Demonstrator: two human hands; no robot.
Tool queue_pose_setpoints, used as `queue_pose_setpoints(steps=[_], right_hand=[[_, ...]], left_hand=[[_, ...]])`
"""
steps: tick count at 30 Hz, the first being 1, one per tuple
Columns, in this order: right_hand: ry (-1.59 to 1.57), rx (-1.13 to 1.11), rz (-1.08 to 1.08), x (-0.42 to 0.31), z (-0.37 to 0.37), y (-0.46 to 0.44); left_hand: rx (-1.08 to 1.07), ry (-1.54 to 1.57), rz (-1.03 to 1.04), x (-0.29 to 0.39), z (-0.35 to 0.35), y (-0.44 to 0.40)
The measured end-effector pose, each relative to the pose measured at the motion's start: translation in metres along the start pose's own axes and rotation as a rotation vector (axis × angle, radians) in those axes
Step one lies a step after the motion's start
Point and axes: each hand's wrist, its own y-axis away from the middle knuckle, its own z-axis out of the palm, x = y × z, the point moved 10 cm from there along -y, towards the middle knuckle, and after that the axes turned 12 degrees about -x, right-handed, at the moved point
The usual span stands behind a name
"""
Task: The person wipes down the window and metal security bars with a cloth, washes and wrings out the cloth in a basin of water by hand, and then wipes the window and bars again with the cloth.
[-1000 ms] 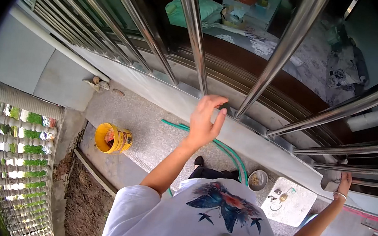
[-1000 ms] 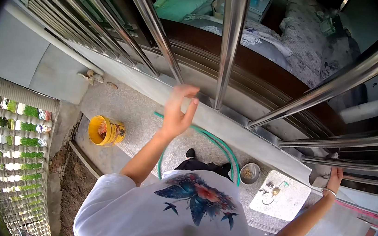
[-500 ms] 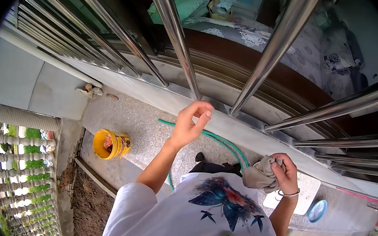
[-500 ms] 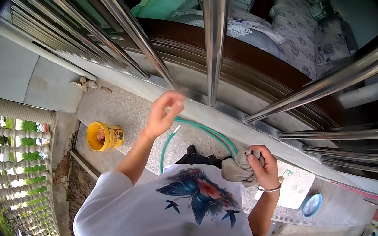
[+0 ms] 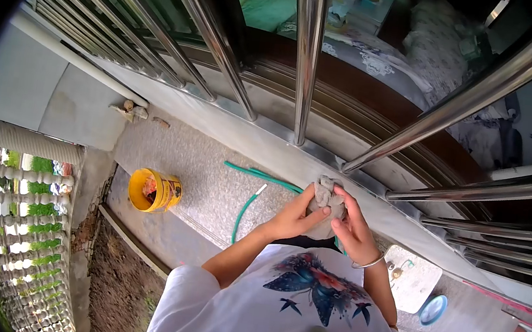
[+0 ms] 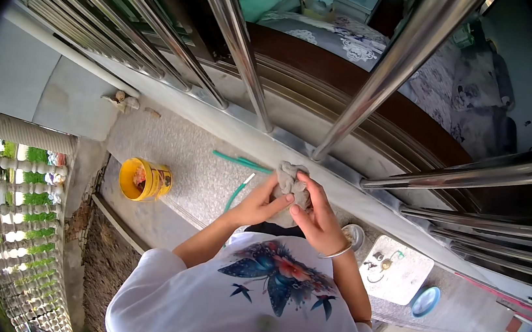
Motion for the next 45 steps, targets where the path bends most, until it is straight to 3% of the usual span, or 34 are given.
queue_pose_setpoints(steps=[3, 4, 6, 8, 10, 13, 14, 18, 21, 25, 28, 30, 31, 32, 35, 37, 42, 45], right_hand=[[0.482, 0.131, -0.081, -0.025, -0.027, 0.006], [0.462, 0.221, -0.082, -0.028, -0.044, 0.012], [0.372, 0.389, -0.11, -0.026, -0.078, 0.027], [0.334, 0.443, -0.125, -0.029, -0.09, 0.029], [0.295, 0.492, -0.138, -0.031, -0.097, 0.029], [0.868, 0.43, -0.204, -0.049, -0.079, 0.009], [0.873, 0.426, -0.208, -0.044, -0.078, 0.004], [0.728, 0.346, -0.05, 0.009, -0.09, -0.017], [1.196, 0.324, -0.132, 0.01, -0.073, -0.023], [1.253, 0.242, -0.056, 0.015, -0.068, -0.029], [1.242, 0.23, -0.072, 0.011, -0.067, -0.028], [1.246, 0.241, -0.082, 0.01, -0.067, -0.028], [1.235, 0.224, -0.064, 0.012, -0.067, -0.028], [1.228, 0.213, -0.051, 0.012, -0.067, -0.028], [1.235, 0.216, -0.058, 0.011, -0.067, -0.027], [1.237, 0.215, -0.076, 0.011, -0.067, -0.026], [1.237, 0.237, -0.107, 0.009, -0.066, -0.025], [1.239, 0.242, -0.124, 0.008, -0.066, -0.024]], left_hand=[[0.371, 0.143, 0.09, 0.001, -0.048, 0.005], [0.467, 0.418, 0.051, -0.001, -0.063, 0.008], [0.536, 0.403, 0.048, -0.012, -0.102, 0.014], [0.611, -0.013, 0.035, -0.004, -0.134, 0.014], [0.654, -0.158, 0.079, 0.005, -0.144, 0.004], [0.721, -0.345, 0.104, 0.023, -0.154, -0.014], [0.748, -0.384, 0.077, 0.026, -0.157, -0.017], [0.69, -0.244, -0.003, 0.03, -0.168, -0.03], [0.612, -0.273, 0.088, 0.03, -0.18, -0.041], [0.554, -0.51, 0.132, 0.06, -0.178, -0.051], [0.667, -0.441, 0.177, 0.066, -0.191, -0.054], [0.826, -0.254, 0.158, 0.072, -0.209, -0.052], [0.85, -0.172, 0.261, 0.074, -0.222, -0.063], [0.853, 0.017, 0.189, 0.102, -0.224, -0.075], [0.85, 0.068, 0.192, 0.136, -0.245, -0.102], [0.985, -0.063, 0.215, 0.148, -0.272, -0.11], [1.016, 0.117, 0.414, 0.131, -0.299, -0.143], [0.825, 0.039, 0.352, 0.132, -0.281, -0.146]])
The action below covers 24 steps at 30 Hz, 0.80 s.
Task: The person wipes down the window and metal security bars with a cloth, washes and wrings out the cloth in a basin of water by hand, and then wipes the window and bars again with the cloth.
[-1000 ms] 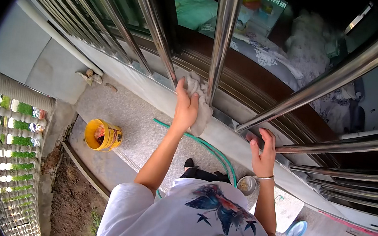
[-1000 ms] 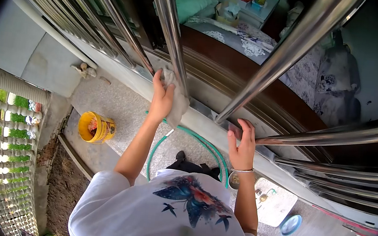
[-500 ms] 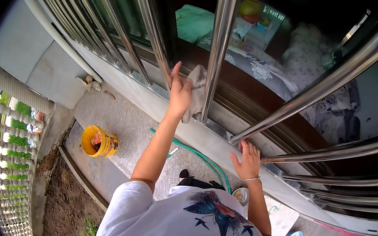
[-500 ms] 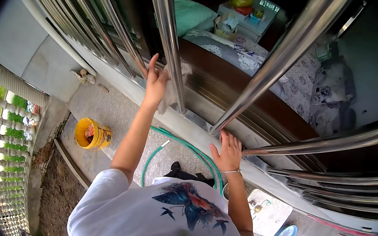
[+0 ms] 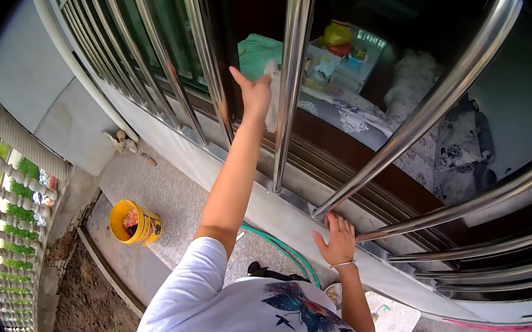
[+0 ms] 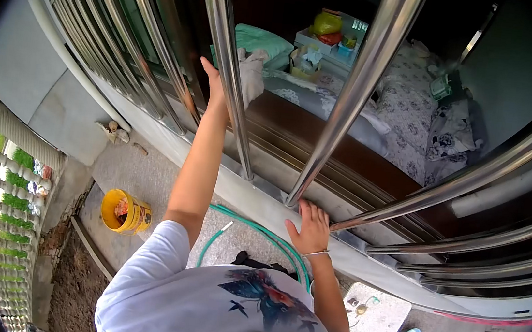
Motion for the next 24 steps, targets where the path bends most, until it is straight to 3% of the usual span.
queue_pose_setpoints(steps=[5, 7, 11, 13, 15, 17, 20, 23, 24], right_hand=[[-0.007, 0.037, -0.017, -0.002, -0.003, 0.0], [-0.015, 0.017, 0.002, -0.001, 0.0, 0.0], [-0.009, -0.019, 0.065, 0.003, 0.006, -0.003], [-0.004, -0.016, 0.064, 0.003, 0.008, -0.003], [0.007, -0.001, 0.073, 0.002, 0.007, -0.001], [0.005, 0.001, 0.067, 0.0, 0.007, -0.003], [-0.005, -0.013, 0.112, 0.001, 0.01, -0.003], [0.103, -0.015, 0.138, -0.016, 0.009, -0.003], [0.082, -0.028, 0.119, -0.025, 0.008, -0.004]], left_hand=[[-0.28, -0.058, 0.015, 0.027, 0.015, 0.081], [-0.289, -0.106, 0.061, 0.063, 0.011, 0.126], [0.124, -0.158, 0.689, 0.217, -0.05, 0.155], [0.196, -0.327, 0.939, 0.281, -0.045, 0.144], [0.192, -0.798, 0.93, 0.298, -0.014, 0.115], [0.102, -0.501, 0.761, 0.274, -0.015, 0.095], [0.191, -0.872, 0.729, 0.18, -0.032, 0.127], [-0.112, -0.961, 0.187, 0.049, -0.076, 0.16], [-0.121, -0.937, 0.086, 0.029, -0.098, 0.173]])
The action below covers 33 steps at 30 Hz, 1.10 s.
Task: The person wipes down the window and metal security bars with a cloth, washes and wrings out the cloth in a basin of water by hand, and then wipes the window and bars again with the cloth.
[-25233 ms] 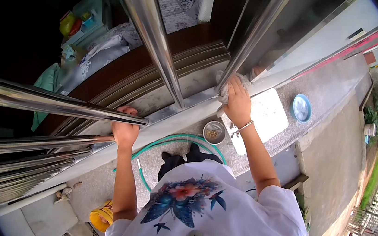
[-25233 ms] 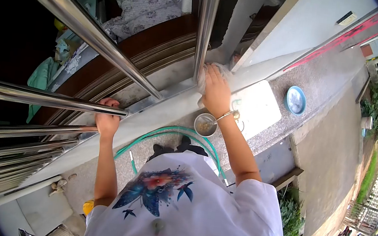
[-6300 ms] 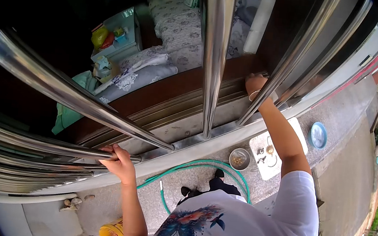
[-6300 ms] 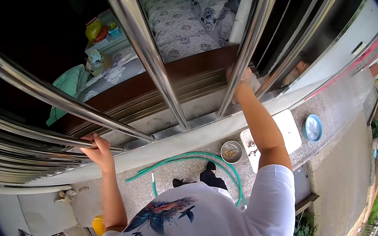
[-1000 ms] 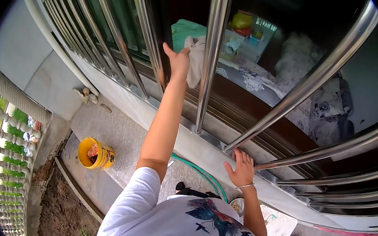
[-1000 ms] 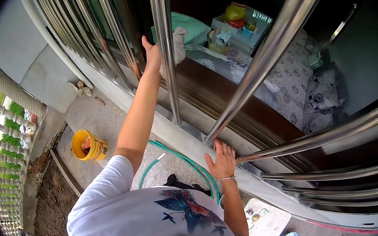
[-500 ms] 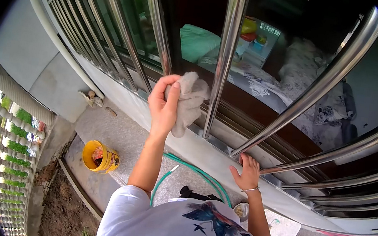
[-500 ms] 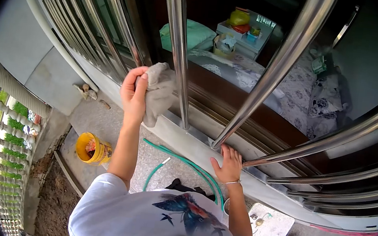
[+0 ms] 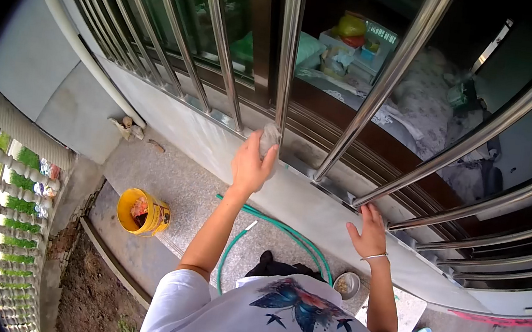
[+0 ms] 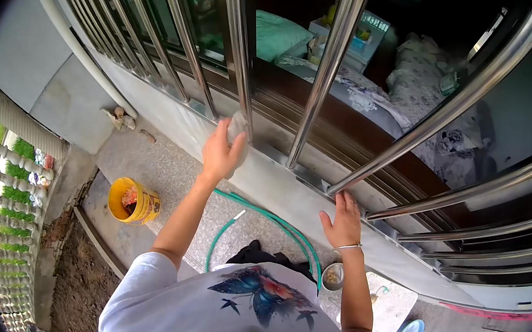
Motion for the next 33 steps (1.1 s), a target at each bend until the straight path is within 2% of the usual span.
queue_pose_setpoints(steps=[1, 2, 4, 7, 9, 11, 13, 15, 19, 23, 26, 29, 33], right_hand=[[-0.016, -0.012, -0.019, -0.009, -0.005, 0.0], [-0.003, -0.01, -0.009, -0.022, -0.02, -0.003], [-0.402, -0.399, 0.011, -0.059, -0.023, -0.016], [-0.428, -0.491, -0.052, -0.135, -0.045, -0.035], [-0.7, -0.122, -0.203, -0.169, -0.074, -0.074], [-0.84, 0.14, -0.234, -0.164, -0.085, -0.12], [-1.096, 0.242, -0.184, -0.171, -0.087, -0.165], [-1.488, 0.238, -0.11, -0.177, -0.077, -0.212], [-1.754, 0.275, 0.06, -0.179, -0.088, -0.314], [-1.595, 0.049, 0.025, -0.167, -0.081, -0.408], [-1.497, 0.067, -0.108, -0.19, -0.096, -0.428], [-1.478, 0.108, -0.093, -0.187, -0.099, -0.44], [-1.487, 0.131, -0.031, -0.176, -0.083, -0.44]], left_hand=[[-0.051, 0.035, -0.079, -0.023, 0.001, 0.011], [-0.057, 0.05, -0.074, -0.03, -0.008, 0.017], [0.082, 0.372, -0.124, -0.053, -0.035, 0.033], [0.129, 0.513, -0.074, -0.071, -0.05, 0.045], [0.111, 0.535, -0.082, -0.073, -0.051, 0.064], [0.051, 0.629, -0.214, -0.099, -0.024, 0.093], [0.008, 0.783, -0.274, -0.119, 0.005, 0.127], [0.028, 0.892, -0.385, -0.135, 0.024, 0.165], [-0.003, 0.905, -0.578, -0.162, 0.046, 0.235], [-0.046, 0.914, -0.581, -0.183, 0.045, 0.273], [-0.015, 0.915, -0.617, -0.202, 0.035, 0.292], [0.025, 0.876, -0.702, -0.21, 0.022, 0.302], [0.093, 0.878, -0.645, -0.208, 0.015, 0.307]])
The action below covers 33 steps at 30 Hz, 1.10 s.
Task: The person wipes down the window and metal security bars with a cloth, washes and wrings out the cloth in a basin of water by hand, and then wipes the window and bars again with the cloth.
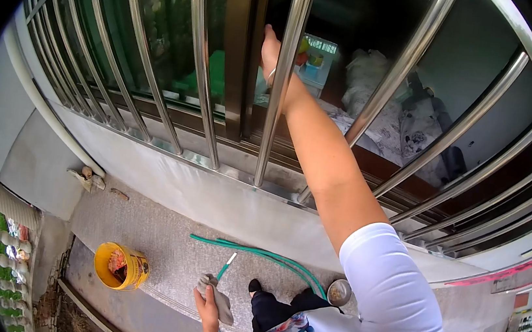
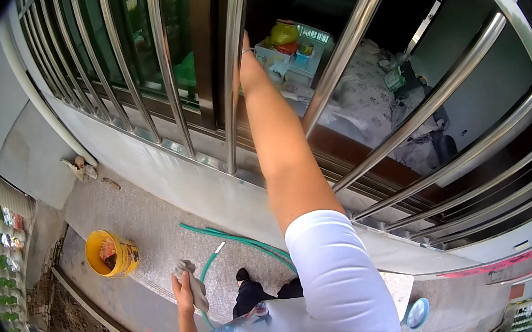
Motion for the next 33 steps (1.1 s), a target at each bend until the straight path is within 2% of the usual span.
queue_pose_setpoints(steps=[3, 7, 9, 11, 12, 14, 15, 17, 18, 20, 21, 22, 24, 26, 28, 29, 31, 32, 33], right_hand=[[0.113, 0.064, -0.128, -0.016, -0.01, -0.003], [-0.016, 0.161, -0.089, -0.002, -0.043, -0.003], [0.008, 0.197, -0.115, -0.003, -0.066, -0.014], [-0.103, 0.298, 0.005, -0.045, -0.041, 0.077], [-0.1, 0.304, 0.005, -0.046, -0.039, 0.087], [0.236, 0.611, -0.178, -0.075, -0.06, 0.124], [0.285, 0.563, -0.138, -0.077, -0.055, 0.135], [0.369, 0.472, -0.285, -0.085, -0.049, 0.166], [0.512, 0.48, -0.366, -0.078, -0.052, 0.182], [0.414, 0.048, -0.154, -0.054, -0.032, 0.239], [0.471, -0.228, -0.228, -0.053, -0.009, 0.272], [0.775, -0.337, -0.307, -0.066, 0.0, 0.315], [1.034, -0.707, -0.264, -0.059, -0.001, 0.383], [1.002, -0.595, -0.156, -0.076, -0.051, 0.414], [0.913, -0.327, 0.037, -0.106, -0.128, 0.434], [0.796, -0.169, -0.041, -0.125, -0.167, 0.447], [0.732, 0.079, -0.108, -0.159, -0.226, 0.477], [0.757, 0.145, -0.129, -0.171, -0.247, 0.492], [0.704, 0.194, -0.112, -0.175, -0.26, 0.504]], left_hand=[[0.01, -0.057, -0.036, 0.01, 0.008, 0.009], [-0.028, -0.064, -0.069, -0.011, 0.017, 0.013], [-0.073, -0.109, -0.063, 0.013, 0.04, 0.019], [-0.087, -0.127, -0.086, 0.018, 0.05, 0.02], [-0.126, -0.098, -0.05, 0.024, 0.059, 0.018], [-0.177, -0.078, -0.023, 0.035, 0.074, 0.016], [-0.209, -0.084, -0.065, 0.039, 0.082, 0.013], [-0.291, -0.053, -0.058, 0.054, 0.102, 0.003], [-0.296, -0.053, -0.051, 0.059, 0.11, -0.005], [-0.458, -0.034, -0.016, 0.074, 0.138, -0.02], [-0.532, -0.063, 0.057, 0.098, 0.16, -0.026], [-0.604, -0.093, 0.124, 0.126, 0.182, -0.029], [-0.646, -0.142, 0.254, 0.174, 0.22, -0.042], [-0.658, -0.151, 0.401, 0.212, 0.249, -0.059], [-0.671, -0.264, 0.601, 0.263, 0.281, -0.049], [-0.668, -0.273, 0.596, 0.271, 0.29, -0.054], [-0.732, -0.463, 0.752, 0.286, 0.317, -0.048], [-0.728, -0.465, 0.751, 0.287, 0.322, -0.052], [-0.737, -0.329, 0.634, 0.283, 0.323, -0.062]])
